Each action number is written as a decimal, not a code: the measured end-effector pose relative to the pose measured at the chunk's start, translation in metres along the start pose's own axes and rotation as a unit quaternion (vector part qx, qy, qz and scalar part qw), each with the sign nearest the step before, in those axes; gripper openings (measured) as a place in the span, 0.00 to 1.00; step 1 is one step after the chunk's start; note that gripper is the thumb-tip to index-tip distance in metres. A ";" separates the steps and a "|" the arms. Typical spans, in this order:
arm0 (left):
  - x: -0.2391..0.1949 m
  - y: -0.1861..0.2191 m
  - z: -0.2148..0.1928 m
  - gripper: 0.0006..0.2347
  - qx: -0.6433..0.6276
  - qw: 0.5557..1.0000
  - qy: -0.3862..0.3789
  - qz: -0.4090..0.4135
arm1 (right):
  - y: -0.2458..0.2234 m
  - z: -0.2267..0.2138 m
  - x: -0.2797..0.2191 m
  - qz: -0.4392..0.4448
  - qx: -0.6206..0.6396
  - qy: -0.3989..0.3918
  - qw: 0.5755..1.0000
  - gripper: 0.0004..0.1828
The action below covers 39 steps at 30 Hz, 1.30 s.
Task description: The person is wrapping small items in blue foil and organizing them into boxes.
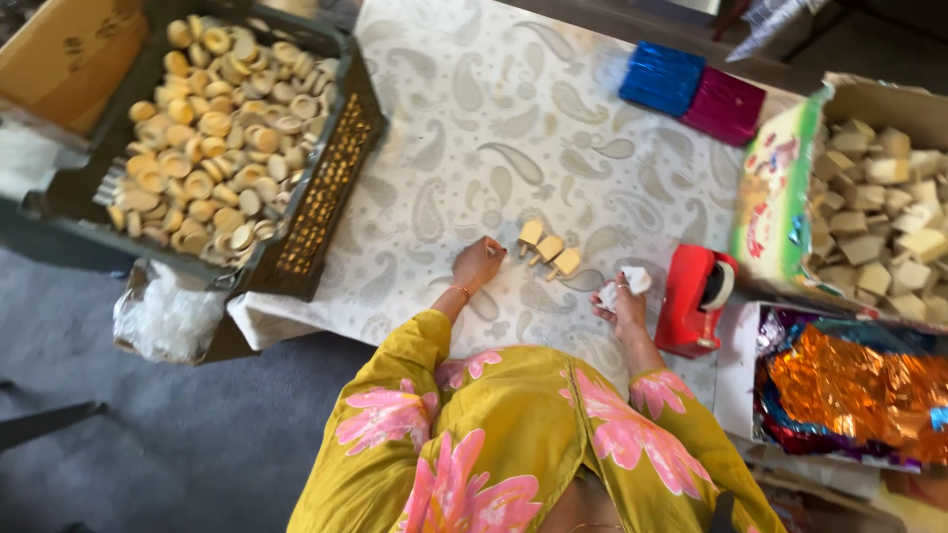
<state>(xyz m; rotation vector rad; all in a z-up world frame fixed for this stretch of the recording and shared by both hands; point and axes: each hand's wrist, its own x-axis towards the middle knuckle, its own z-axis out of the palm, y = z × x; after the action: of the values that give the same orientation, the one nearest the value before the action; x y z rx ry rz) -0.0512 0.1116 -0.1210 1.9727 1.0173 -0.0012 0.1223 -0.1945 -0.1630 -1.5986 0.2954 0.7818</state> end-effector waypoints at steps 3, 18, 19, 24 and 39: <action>-0.009 0.011 -0.074 0.06 -0.050 0.990 0.127 0.045 | 0.000 -0.001 0.000 -0.002 -0.006 -0.001 1.000 0.24; 0.044 -0.087 -0.353 0.16 0.175 0.894 0.411 -0.037 | -0.012 0.008 -0.016 -0.008 -0.026 0.013 1.000 0.22; 0.053 -0.093 -0.349 0.16 0.175 0.894 0.411 -0.036 | -0.011 0.008 -0.015 -0.009 -0.026 0.014 1.000 0.22; 0.062 -0.096 -0.345 0.15 0.218 0.927 0.298 -0.065 | -0.008 0.006 -0.011 -0.011 -0.023 0.011 1.000 0.22; 0.086 -0.028 -0.096 0.13 -0.493 0.855 0.015 0.161 | -0.007 0.006 -0.013 -0.008 -0.005 0.017 1.000 0.23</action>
<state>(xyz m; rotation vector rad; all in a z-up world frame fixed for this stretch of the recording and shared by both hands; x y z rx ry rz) -0.0475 0.2429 -0.1143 1.1454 0.4988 0.6207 0.1150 -0.1908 -0.1491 -1.6227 0.3020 0.7456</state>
